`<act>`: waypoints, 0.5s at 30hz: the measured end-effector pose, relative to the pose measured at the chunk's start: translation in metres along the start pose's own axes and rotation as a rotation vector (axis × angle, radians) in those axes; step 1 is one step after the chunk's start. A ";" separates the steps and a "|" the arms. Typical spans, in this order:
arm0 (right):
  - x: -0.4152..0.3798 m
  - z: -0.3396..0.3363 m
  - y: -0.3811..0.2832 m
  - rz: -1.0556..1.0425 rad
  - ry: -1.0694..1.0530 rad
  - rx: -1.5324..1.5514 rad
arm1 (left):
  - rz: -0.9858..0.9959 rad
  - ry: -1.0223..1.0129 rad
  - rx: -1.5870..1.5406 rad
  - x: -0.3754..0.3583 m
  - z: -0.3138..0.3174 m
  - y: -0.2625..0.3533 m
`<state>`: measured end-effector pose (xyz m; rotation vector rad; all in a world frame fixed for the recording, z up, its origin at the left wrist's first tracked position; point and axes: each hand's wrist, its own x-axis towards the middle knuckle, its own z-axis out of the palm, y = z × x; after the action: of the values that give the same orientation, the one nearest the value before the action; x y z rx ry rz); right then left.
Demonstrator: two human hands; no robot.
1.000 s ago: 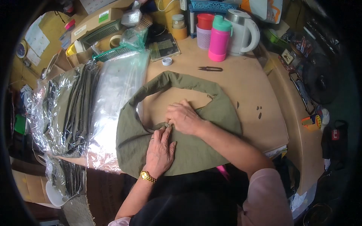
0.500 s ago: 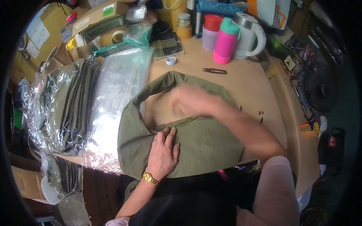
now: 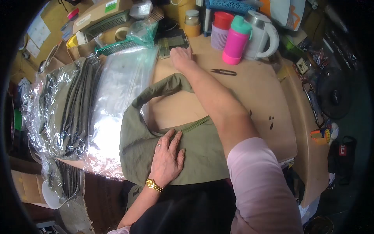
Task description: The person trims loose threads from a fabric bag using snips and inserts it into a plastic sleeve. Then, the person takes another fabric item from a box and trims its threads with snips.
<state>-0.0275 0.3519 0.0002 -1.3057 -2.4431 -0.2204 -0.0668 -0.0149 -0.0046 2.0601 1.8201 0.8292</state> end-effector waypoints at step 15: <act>-0.223 -0.100 -0.030 -0.414 -0.212 0.438 | 0.021 0.020 0.069 -0.002 0.004 -0.003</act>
<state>0.0850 0.1324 0.0080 -0.6613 -2.7086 0.3521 -0.0666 -0.0154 -0.0100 2.1235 1.8660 0.8058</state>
